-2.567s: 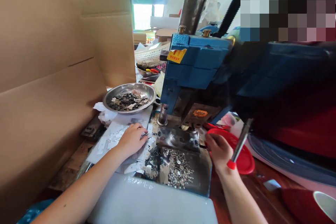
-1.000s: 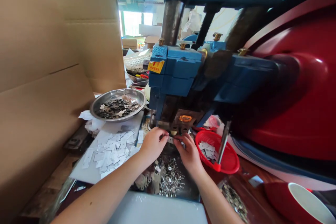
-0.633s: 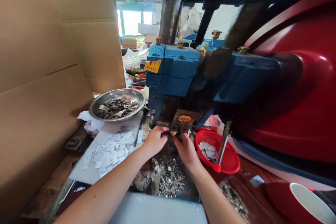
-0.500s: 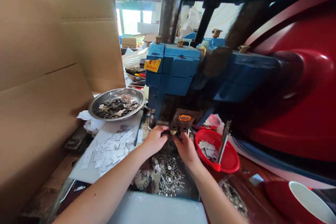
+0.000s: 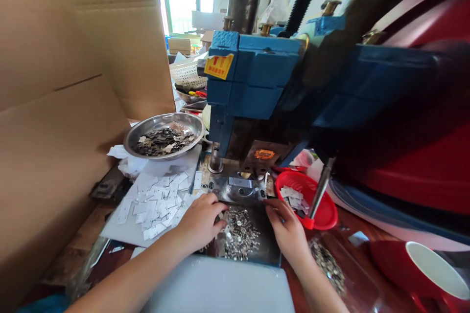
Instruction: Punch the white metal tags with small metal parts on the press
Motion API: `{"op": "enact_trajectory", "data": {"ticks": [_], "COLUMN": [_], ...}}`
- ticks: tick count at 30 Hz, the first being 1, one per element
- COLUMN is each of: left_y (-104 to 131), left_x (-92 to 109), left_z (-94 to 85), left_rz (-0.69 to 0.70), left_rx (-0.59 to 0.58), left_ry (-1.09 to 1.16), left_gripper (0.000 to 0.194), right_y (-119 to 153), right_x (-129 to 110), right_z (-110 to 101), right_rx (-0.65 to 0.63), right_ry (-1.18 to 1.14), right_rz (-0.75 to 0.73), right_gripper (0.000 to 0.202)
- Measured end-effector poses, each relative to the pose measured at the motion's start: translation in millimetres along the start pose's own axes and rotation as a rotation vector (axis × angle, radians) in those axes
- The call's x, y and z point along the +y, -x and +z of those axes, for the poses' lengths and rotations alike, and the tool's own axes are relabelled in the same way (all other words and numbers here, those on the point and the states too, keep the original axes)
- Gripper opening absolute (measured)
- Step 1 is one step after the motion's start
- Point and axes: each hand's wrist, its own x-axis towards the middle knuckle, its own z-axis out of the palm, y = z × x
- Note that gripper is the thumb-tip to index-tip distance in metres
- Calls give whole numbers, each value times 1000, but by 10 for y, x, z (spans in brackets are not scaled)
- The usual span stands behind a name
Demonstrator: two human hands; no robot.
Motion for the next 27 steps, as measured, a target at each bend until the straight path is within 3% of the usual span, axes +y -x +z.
{"op": "enact_trajectory", "data": {"ticks": [7,13,16,23,27], "left_y": [12,75,95,77,31], "left_x": [44,65,36,-46,-53], "left_z": [25,-2,11,65,41], "left_rz": [-36,-89,-83,-7,-65], "left_rx": [103,79,108,309,334], "left_ry": [168,371,419,379,413], "left_gripper": [10,6,8,22,21], "right_y": [22,11,21,35,-60], "right_x": [75,79,93,105,-37], "right_z": [28,115,122,105,90], "right_rx": [43,35,55,52,144], "right_ry": [256,400,407,374,259], "right_rz": [-177,-325,-325,-334,-292], "right_gripper": [24,24,25,21,19]}}
